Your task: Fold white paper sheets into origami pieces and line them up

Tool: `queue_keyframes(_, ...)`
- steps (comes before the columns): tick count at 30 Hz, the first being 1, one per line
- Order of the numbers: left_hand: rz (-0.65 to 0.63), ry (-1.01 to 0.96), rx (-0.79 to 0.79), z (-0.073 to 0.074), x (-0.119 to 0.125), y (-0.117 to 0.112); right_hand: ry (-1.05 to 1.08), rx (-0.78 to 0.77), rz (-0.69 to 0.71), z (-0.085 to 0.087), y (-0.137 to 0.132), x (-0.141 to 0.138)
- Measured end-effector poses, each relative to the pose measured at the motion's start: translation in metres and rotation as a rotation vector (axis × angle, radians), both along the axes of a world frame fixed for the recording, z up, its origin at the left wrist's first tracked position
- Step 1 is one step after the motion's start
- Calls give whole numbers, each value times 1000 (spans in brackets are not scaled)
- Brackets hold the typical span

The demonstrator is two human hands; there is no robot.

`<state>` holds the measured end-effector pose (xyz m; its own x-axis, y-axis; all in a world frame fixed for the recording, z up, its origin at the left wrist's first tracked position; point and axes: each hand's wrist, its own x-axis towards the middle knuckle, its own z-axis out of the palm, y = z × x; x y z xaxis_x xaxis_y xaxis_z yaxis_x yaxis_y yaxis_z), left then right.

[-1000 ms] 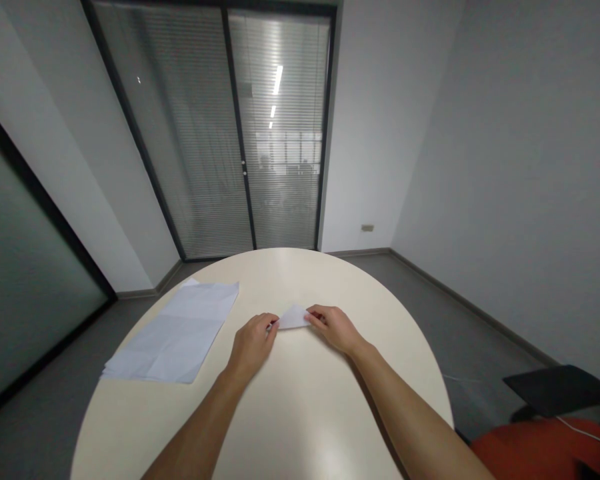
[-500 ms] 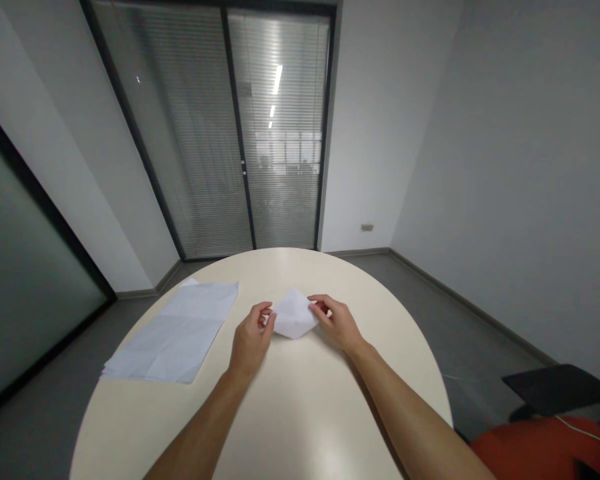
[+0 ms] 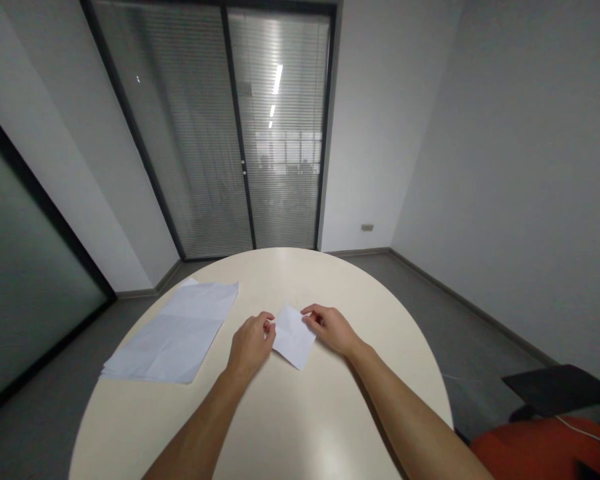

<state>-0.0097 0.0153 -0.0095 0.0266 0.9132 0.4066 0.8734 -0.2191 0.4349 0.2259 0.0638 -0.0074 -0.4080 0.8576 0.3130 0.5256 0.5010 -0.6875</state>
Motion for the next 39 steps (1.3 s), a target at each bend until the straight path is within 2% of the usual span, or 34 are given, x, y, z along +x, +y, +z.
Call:
queue_keyframes(2,-47,37,66,-2,0,1,-35,0,2,-1,0,0)
queue_keyframes(5,-185,39,105,-6,2,3,-80,-10,18,-1,0,1)
queue_keyframes(8,-340,65,82,-12,4,5,-125,9,19,0,0,0)
queue_keyframes(11,-419,123,24,-16,4,3,-163,53,-6,1,0,0)
queue_keyframes(18,-438,189,-76,-14,2,-1,-180,167,66,-1,2,0)
queue_keyframes(25,-458,200,-71,-12,2,-1,-204,311,301,-6,5,-6)
queue_keyframes(30,-488,212,-27,-2,5,-3,-233,332,253,-11,7,-9)
queue_keyframes(34,-448,240,-23,5,7,-9,-299,339,190,-10,3,-16)
queue_keyframes(39,-382,258,-36,0,1,-12,-374,349,165,-6,-5,-30)
